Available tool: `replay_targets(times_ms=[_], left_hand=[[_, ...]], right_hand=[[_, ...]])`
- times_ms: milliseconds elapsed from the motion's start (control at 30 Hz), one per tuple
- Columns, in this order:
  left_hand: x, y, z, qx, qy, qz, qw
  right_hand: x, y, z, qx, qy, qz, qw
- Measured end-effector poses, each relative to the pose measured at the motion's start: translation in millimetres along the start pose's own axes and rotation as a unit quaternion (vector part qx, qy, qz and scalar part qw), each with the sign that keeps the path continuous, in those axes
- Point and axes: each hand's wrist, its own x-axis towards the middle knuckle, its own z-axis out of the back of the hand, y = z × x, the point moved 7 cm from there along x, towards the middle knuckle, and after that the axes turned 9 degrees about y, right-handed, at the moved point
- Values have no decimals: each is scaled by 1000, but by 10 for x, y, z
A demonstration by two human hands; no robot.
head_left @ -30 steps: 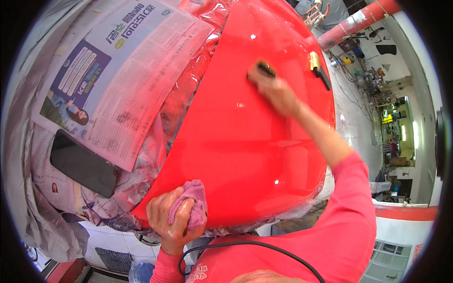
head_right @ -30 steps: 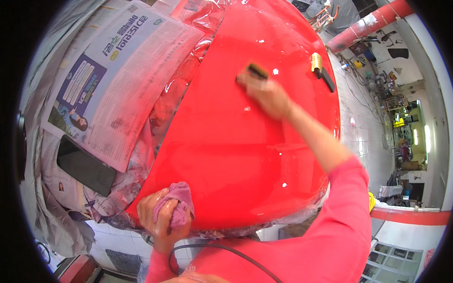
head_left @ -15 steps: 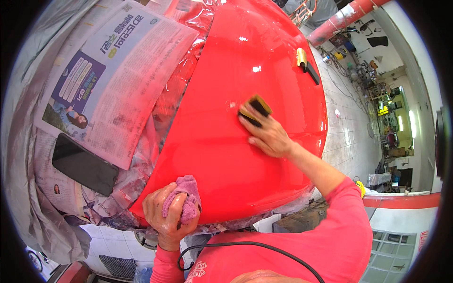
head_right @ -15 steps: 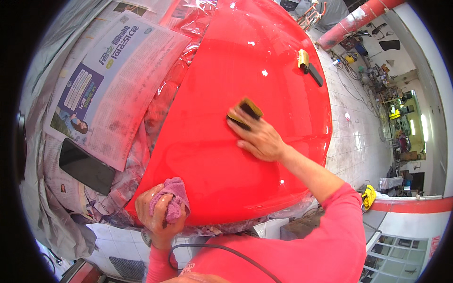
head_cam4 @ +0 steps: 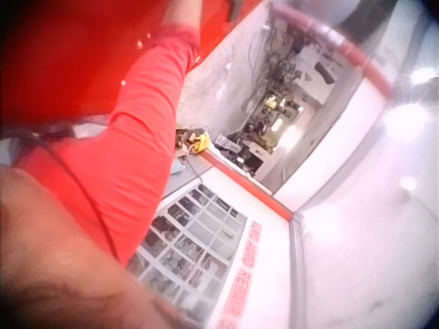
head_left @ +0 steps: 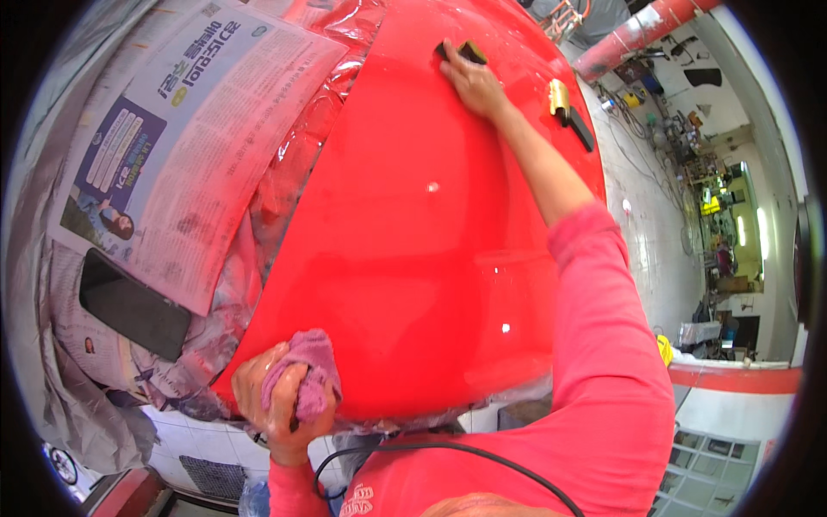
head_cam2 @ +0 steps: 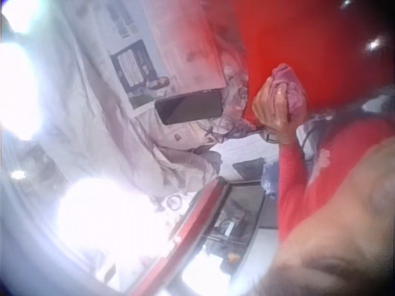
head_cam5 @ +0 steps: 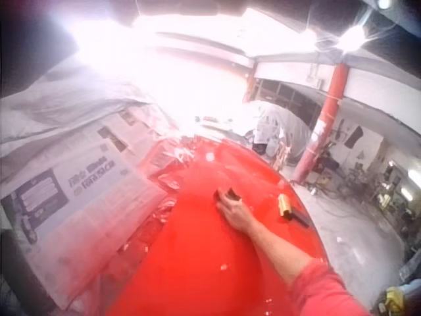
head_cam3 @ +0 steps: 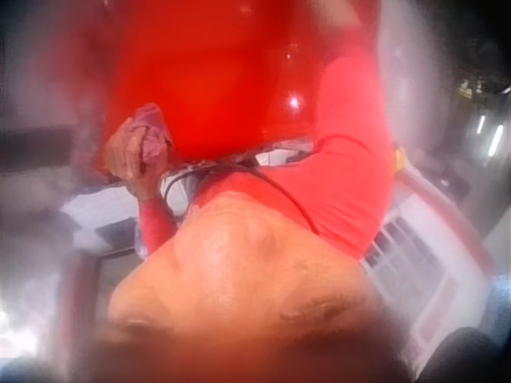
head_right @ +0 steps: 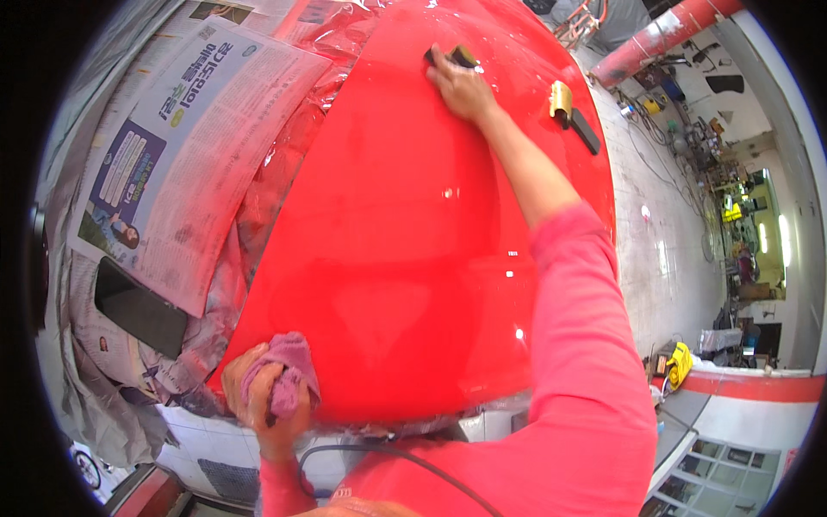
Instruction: The person uses a small black sponge and a purple cloth to rub and wipe the surface of a red car hood. The person repeatedly applies the sponge in circular and linear motions, then wipes the area with the cloth. The person occasionally pauses to reposition the tools and continues the polishing process.
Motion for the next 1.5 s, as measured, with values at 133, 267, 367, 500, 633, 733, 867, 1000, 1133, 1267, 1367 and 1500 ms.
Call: replay_targets(times_ms=[133,267,367,500,633,733,867,1000,1133,1267,1367,1500], left_hand=[[7,-33,30,-11,5,10,1000],[5,-53,13,1,21,11,1000],[-80,-8,16,24,12,32,999],[-90,-3,-5,-2,9,5,1000],[-66,2,-21,17,2,16,1000],[-60,13,-8,20,-6,28,999],[-15,-51,-10,-9,17,10,1000],[-49,-41,-43,19,29,23,999],[-157,53,-25,18,44,16,999],[-193,69,15,20,50,19,998],[-97,55,-54,10,35,4,999],[3,-7,-17,16,9,28,999]], right_hand=[[-1656,1823,824,121,26,62,990],[-2088,1617,899,206,123,39,970],[-1192,698,490,231,115,-26,966],[-278,-1259,254,-134,3,-14,991],[-320,-710,145,-65,-33,-54,996],[-1218,825,486,174,8,-6,985],[-2640,1841,1032,190,89,-23,977],[-1948,834,747,142,108,-19,984],[-228,-1197,184,-48,-49,0,998],[246,-1637,-268,-188,-30,-75,979],[-498,-951,-262,-184,7,48,982],[-1347,1548,746,4,96,92,991]])
